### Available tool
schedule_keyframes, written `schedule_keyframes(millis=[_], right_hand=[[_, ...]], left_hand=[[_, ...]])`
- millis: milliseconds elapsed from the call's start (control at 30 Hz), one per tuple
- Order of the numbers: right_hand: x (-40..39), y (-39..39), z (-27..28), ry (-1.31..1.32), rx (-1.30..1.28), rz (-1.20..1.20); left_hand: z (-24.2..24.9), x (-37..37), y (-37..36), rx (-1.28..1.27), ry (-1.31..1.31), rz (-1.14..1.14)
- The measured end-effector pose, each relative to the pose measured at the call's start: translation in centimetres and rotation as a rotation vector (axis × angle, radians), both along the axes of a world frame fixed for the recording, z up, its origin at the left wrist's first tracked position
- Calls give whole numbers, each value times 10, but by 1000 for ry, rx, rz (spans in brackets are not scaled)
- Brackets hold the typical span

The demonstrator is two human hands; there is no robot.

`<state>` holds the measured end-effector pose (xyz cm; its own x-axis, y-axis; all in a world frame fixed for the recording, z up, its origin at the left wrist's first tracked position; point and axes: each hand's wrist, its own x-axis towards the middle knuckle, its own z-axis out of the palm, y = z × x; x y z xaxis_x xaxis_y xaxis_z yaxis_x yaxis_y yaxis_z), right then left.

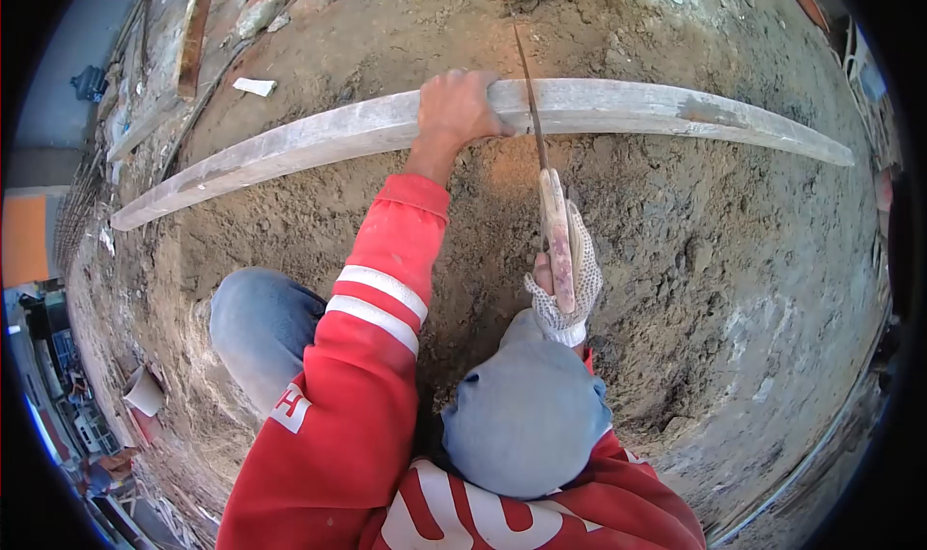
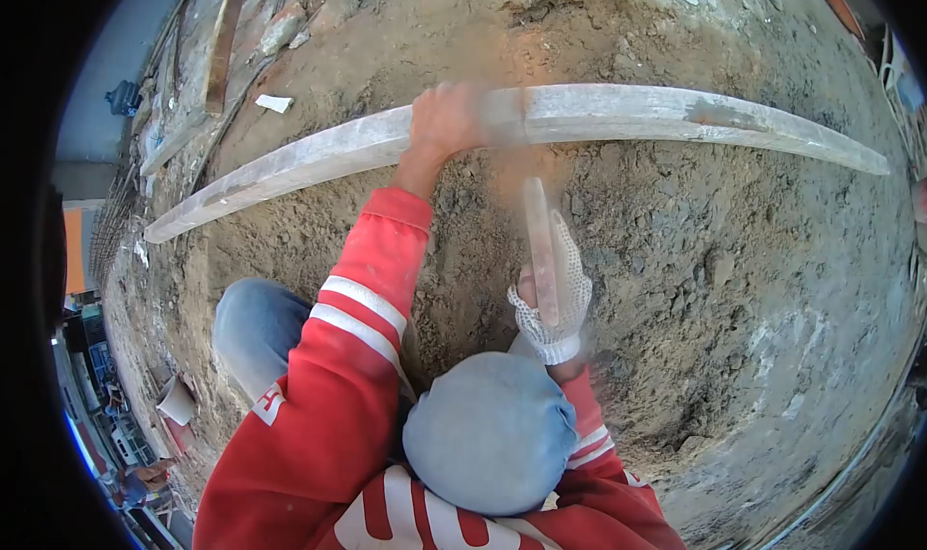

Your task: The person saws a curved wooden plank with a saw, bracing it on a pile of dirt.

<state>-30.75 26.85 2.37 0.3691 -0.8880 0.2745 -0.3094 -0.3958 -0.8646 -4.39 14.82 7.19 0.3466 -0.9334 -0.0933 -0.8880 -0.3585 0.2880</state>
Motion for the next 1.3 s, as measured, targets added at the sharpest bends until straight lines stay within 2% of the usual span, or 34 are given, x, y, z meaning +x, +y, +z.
schedule_keyframes(millis=[167, 200, 267, 300, 367, 467, 567, 633, 800, 833, 900, 1000, 1067, 1100, 1133, 1300], right_hand=[[-20, 59, 2, -525, 957, -335], [-17, 47, 6, -514, 949, -322], [1, 9, 15, 211, -37, -5], [22, -22, 48, 344, -290, 71], [58, -77, 44, 153, -467, 13], [69, -83, 47, 42, -338, 62], [22, -39, 3, 113, -238, 77], [-15, 13, 17, 211, 56, 103], [-5, -6, -38, 137, 21, 54], [3, -11, -31, 112, 15, 24], [47, -66, -7, 126, -526, -24], [62, -80, 6, 138, -612, -13], [30, -44, 2, 170, -440, -9], [1, -21, -18, 153, 18, 85], [-5, -5, 18, 213, -261, 151], [16, -14, 34, 231, -253, 146]], left_hand=[[2, 1, -1, 6, -17, -24], [1, 3, -3, -4, -11, -9], [-2, 3, -4, 8, 3, -10], [-2, 1, -3, 13, 7, -16], [0, -3, 1, 3, -33, 0], [-1, 0, -1, -23, -24, -30], [-4, -2, 4, -39, -33, -53], [-7, -2, 6, -55, -9, -36], [-23, -3, 4, -81, -16, -57], [-16, -2, 4, -71, 7, -47], [-8, -2, 3, -69, 34, -50], [-4, 3, 0, -77, 57, -39], [-4, 3, 1, -19, 55, -54], [-7, 4, 0, -18, 69, -44], [-12, 3, -1, -35, 61, -47], [-7, -1, 4, 9, 30, -43]])
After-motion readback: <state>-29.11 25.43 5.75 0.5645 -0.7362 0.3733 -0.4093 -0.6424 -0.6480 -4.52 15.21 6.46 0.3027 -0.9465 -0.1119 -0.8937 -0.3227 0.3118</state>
